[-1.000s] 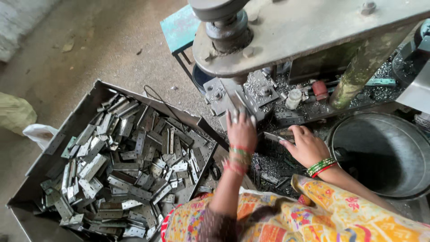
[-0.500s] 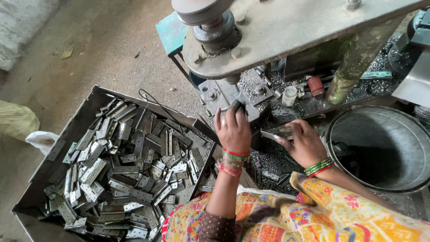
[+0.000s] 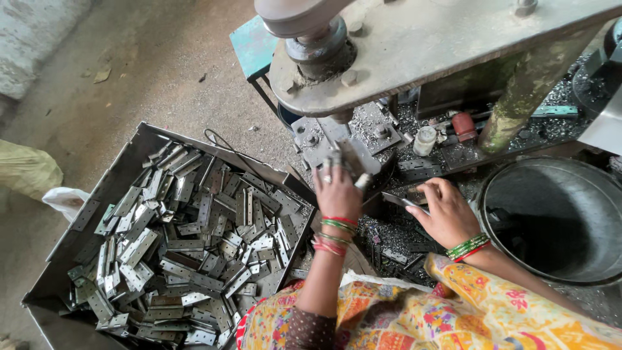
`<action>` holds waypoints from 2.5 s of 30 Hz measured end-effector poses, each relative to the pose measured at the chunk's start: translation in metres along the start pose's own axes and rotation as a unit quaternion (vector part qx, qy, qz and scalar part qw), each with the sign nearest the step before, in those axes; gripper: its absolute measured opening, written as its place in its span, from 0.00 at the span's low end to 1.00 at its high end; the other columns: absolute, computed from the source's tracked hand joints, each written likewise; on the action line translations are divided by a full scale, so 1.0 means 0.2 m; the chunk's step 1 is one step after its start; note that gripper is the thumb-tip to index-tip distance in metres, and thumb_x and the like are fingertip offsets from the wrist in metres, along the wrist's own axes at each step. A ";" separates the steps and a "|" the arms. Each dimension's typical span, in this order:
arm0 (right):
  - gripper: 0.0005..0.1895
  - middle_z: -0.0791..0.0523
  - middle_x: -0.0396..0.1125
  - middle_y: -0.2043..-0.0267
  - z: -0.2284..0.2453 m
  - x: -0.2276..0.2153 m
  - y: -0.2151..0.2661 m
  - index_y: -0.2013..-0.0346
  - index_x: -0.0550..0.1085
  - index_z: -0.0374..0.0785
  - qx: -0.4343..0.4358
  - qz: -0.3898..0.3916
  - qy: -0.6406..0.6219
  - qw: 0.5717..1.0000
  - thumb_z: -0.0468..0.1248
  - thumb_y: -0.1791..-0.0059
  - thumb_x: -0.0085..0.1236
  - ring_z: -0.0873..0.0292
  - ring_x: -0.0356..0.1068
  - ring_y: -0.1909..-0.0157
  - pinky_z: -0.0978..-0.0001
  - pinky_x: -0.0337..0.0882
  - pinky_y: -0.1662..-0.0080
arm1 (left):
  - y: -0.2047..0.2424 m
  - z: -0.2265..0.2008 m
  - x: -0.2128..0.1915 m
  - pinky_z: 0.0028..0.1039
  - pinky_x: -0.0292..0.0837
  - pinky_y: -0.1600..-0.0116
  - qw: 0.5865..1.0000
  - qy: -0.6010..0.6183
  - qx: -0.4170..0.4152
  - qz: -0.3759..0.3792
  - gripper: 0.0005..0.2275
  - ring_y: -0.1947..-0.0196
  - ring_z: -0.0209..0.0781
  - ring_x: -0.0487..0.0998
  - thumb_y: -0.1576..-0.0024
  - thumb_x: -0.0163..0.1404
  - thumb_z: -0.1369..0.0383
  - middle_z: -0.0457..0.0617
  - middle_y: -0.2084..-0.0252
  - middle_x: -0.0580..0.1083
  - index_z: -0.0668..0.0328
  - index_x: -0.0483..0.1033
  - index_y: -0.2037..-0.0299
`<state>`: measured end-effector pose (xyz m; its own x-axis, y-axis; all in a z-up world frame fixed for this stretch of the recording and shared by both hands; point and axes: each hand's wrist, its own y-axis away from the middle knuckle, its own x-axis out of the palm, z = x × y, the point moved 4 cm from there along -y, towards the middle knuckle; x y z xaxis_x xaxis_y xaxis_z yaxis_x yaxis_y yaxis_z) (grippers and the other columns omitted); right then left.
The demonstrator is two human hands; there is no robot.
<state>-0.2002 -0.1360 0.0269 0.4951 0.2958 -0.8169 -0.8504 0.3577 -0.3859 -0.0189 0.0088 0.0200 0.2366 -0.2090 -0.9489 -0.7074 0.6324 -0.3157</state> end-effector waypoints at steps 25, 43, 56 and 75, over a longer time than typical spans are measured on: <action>0.27 0.45 0.74 0.67 -0.39 0.50 0.14 0.57 0.68 0.37 0.092 0.366 0.098 0.921 0.56 0.54 0.62 0.40 0.77 0.61 0.47 0.76 0.57 | -0.13 -0.07 0.10 0.56 0.40 0.24 0.999 0.003 -0.035 0.022 0.14 0.32 0.55 0.66 0.38 0.42 0.64 0.56 0.42 0.72 0.60 0.80 0.53; 0.25 0.45 0.74 0.65 -0.36 0.43 0.16 0.61 0.72 0.37 0.099 0.316 0.067 0.941 0.57 0.55 0.59 0.40 0.76 0.62 0.47 0.76 0.58 | -0.27 0.00 0.12 0.54 0.38 0.24 0.998 -0.004 -0.050 0.024 0.14 0.34 0.50 0.67 0.38 0.43 0.63 0.52 0.45 0.74 0.56 0.83 0.59; 0.30 0.44 0.75 0.68 -0.47 0.53 0.21 0.50 0.68 0.37 0.126 0.344 0.083 0.927 0.57 0.54 0.58 0.40 0.77 0.64 0.46 0.77 0.61 | -0.21 -0.02 0.11 0.55 0.40 0.24 0.999 0.036 -0.023 0.009 0.15 0.34 0.52 0.67 0.38 0.42 0.63 0.55 0.43 0.74 0.59 0.83 0.62; 0.24 0.44 0.77 0.65 -0.42 0.38 0.16 0.57 0.71 0.42 0.152 0.406 0.176 0.883 0.60 0.48 0.50 0.38 0.79 0.60 0.44 0.78 0.55 | 0.37 0.76 0.15 0.40 0.69 0.34 0.932 0.121 -0.226 -0.256 0.12 0.40 0.50 0.74 0.35 0.49 0.62 0.51 0.43 0.74 0.60 0.75 0.47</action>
<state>-0.2047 -0.1768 -0.0840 -0.3891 0.2894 -0.8746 -0.7857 0.3915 0.4791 0.0364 0.1627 -0.0309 0.5022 -0.5945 -0.6280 -0.7642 0.0349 -0.6441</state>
